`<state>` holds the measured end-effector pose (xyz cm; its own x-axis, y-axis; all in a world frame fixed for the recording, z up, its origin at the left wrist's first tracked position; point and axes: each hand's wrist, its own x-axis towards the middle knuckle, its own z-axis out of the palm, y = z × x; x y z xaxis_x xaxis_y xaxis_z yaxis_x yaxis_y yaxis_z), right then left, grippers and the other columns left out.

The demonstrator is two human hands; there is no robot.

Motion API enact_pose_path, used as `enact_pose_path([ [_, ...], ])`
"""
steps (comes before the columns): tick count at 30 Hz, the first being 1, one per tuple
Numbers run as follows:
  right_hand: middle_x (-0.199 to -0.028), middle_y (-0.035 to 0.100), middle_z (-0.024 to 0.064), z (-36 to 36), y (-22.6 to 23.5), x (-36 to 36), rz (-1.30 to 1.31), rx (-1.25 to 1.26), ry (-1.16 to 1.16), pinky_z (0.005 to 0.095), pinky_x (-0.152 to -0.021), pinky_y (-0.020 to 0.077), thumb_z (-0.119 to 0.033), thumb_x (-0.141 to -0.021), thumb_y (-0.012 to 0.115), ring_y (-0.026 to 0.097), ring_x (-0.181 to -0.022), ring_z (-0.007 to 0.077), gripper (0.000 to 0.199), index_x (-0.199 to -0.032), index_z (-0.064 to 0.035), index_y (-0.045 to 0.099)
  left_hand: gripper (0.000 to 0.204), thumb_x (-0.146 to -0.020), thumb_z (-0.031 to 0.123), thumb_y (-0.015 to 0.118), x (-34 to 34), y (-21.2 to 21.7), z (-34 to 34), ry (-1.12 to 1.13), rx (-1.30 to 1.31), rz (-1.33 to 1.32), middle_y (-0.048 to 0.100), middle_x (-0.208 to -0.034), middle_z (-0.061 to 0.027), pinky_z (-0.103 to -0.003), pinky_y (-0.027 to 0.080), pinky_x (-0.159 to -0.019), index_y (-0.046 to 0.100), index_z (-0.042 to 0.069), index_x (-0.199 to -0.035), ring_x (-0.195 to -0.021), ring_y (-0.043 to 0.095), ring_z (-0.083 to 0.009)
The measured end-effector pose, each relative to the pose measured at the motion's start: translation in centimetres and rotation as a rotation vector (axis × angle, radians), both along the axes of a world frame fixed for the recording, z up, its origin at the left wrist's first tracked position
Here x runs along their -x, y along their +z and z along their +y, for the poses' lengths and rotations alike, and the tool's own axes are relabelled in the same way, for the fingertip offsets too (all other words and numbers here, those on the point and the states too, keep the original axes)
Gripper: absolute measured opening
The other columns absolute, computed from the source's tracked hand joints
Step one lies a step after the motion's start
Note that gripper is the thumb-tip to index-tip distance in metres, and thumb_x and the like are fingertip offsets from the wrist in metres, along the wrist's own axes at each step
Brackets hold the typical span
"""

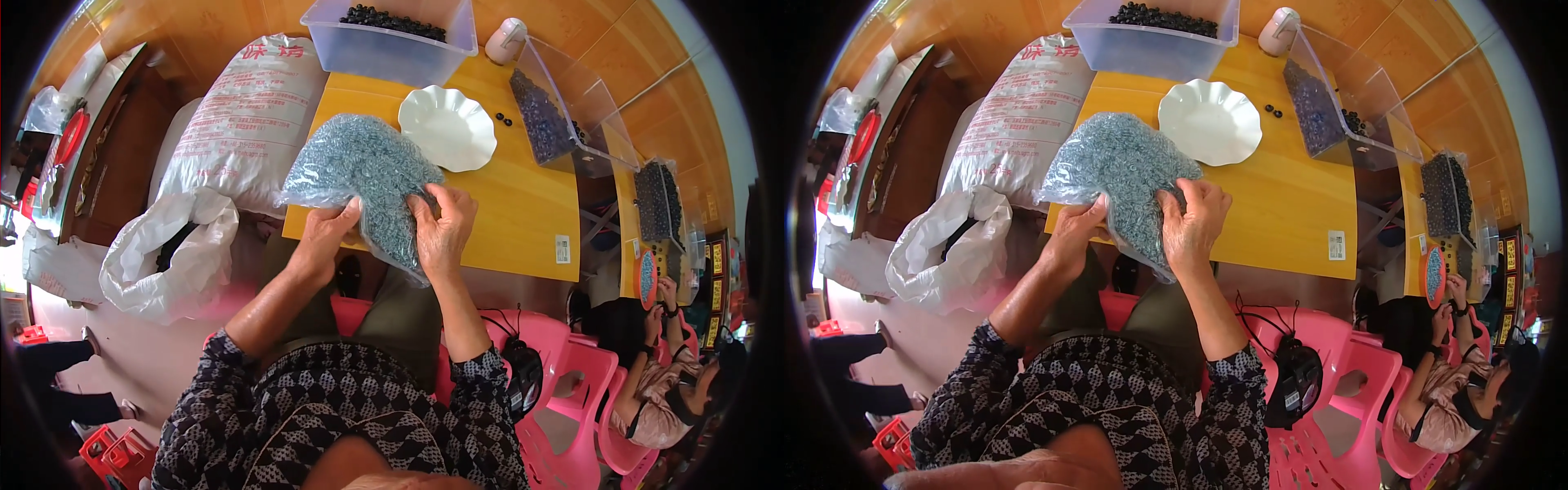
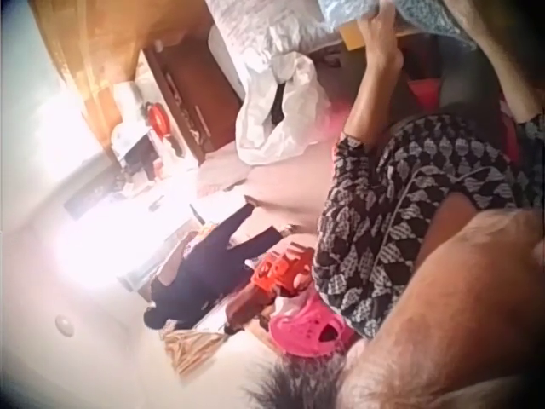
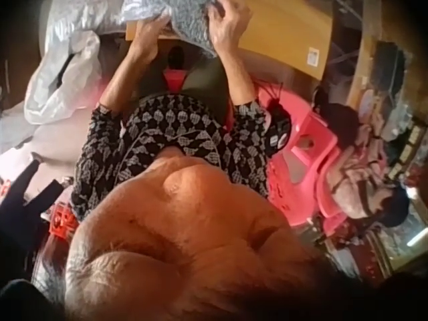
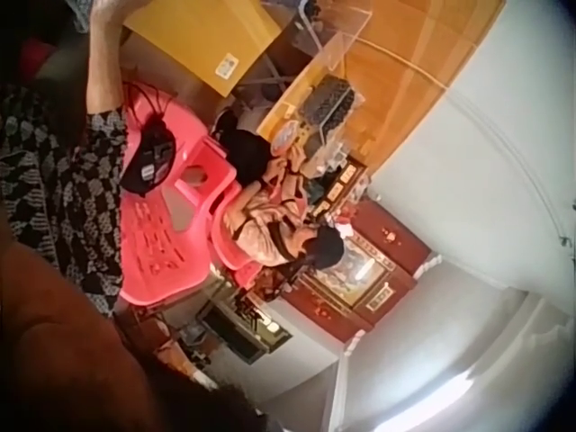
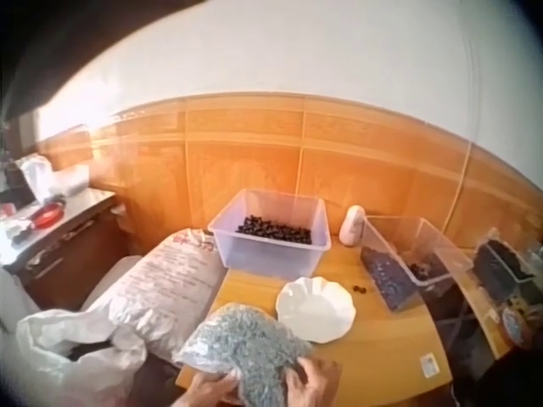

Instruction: The recorder is sorting small blue and black beads and placing them into a plastic bag.

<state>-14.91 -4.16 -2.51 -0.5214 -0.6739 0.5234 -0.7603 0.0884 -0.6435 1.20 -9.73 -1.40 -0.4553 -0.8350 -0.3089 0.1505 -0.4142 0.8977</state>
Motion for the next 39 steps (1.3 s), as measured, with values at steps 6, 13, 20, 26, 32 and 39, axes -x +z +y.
enact_pose_path([
  [6, -0.085, 0.056, 0.0093, -1.0, 0.2, -0.7, 0.109, 0.062, 0.058, 0.0370, -0.074, 0.0404, -0.008, -0.068, 0.073, 0.048, -0.085, 0.0280, 0.023, -0.089, -0.0043, 0.064, 0.032, -0.085, 0.026, 0.055, -3.3, 0.2, -1.6, -0.266, 0.186, -0.263, 0.063, -0.069, -0.0098, -0.024, 0.046, -0.052, 0.062, -0.004, -0.075, -0.059, 0.060, -0.0149],
  [13, -0.081, 0.054, 0.0076, -2.8, 0.7, -0.6, 0.175, 0.043, 0.136, 0.0364, -0.071, 0.0417, -0.006, -0.069, 0.070, 0.049, -0.080, 0.0274, 0.013, -0.081, -0.0041, 0.064, 0.021, -0.080, 0.018, 0.059, -3.6, 2.9, -4.7, -0.265, 0.402, -0.522, 0.063, -0.065, -0.0050, -0.024, 0.043, -0.048, 0.065, -0.002, -0.075, -0.055, 0.059, -0.0103],
  [20, -0.072, 0.053, 0.0077, -3.9, 0.1, -0.2, 0.224, 0.069, 0.110, 0.0371, -0.065, 0.0400, -0.005, -0.069, 0.068, 0.048, -0.072, 0.0269, 0.008, -0.071, -0.0040, 0.060, 0.021, -0.071, 0.018, 0.069, 0.8, 3.6, -6.9, -0.078, 1.180, -0.579, 0.058, -0.072, -0.0075, -0.031, 0.045, -0.055, 0.065, 0.005, -0.087, -0.062, 0.060, -0.0176],
  [26, -0.072, 0.054, 0.0074, -3.8, 1.1, -0.5, 0.131, -0.009, 0.158, 0.0385, -0.066, 0.0399, -0.008, -0.067, 0.070, 0.049, -0.072, 0.0274, 0.011, -0.070, -0.0046, 0.060, 0.008, -0.067, 0.011, 0.063, 3.0, 1.8, -8.3, -0.277, 1.630, -0.753, 0.051, -0.073, -0.0087, -0.039, 0.045, -0.058, 0.058, 0.006, -0.071, -0.070, 0.056, -0.0270],
  [32, -0.071, 0.055, 0.0080, -4.9, 1.4, -0.9, 0.189, -0.057, 0.163, 0.0396, -0.067, 0.0414, -0.008, -0.064, 0.070, 0.051, -0.073, 0.0291, 0.012, -0.068, -0.0050, 0.059, 0.011, -0.061, 0.008, 0.062, 3.9, 2.1, -9.1, -0.266, 1.813, -0.648, 0.053, -0.074, -0.0111, -0.038, 0.048, -0.059, 0.053, 0.004, -0.066, -0.072, 0.058, -0.0274],
  [39, -0.070, 0.056, 0.0109, -5.8, 0.3, -0.6, 0.166, 0.009, 0.117, 0.0433, -0.061, 0.0403, -0.005, -0.068, 0.062, 0.052, -0.070, 0.0311, 0.005, -0.067, -0.0045, 0.057, 0.009, -0.065, 0.007, 0.060, 3.9, 2.6, -9.9, -0.370, 1.987, -0.740, 0.055, -0.072, -0.0132, -0.038, 0.049, -0.059, 0.054, 0.002, -0.069, -0.066, 0.060, -0.0274],
])
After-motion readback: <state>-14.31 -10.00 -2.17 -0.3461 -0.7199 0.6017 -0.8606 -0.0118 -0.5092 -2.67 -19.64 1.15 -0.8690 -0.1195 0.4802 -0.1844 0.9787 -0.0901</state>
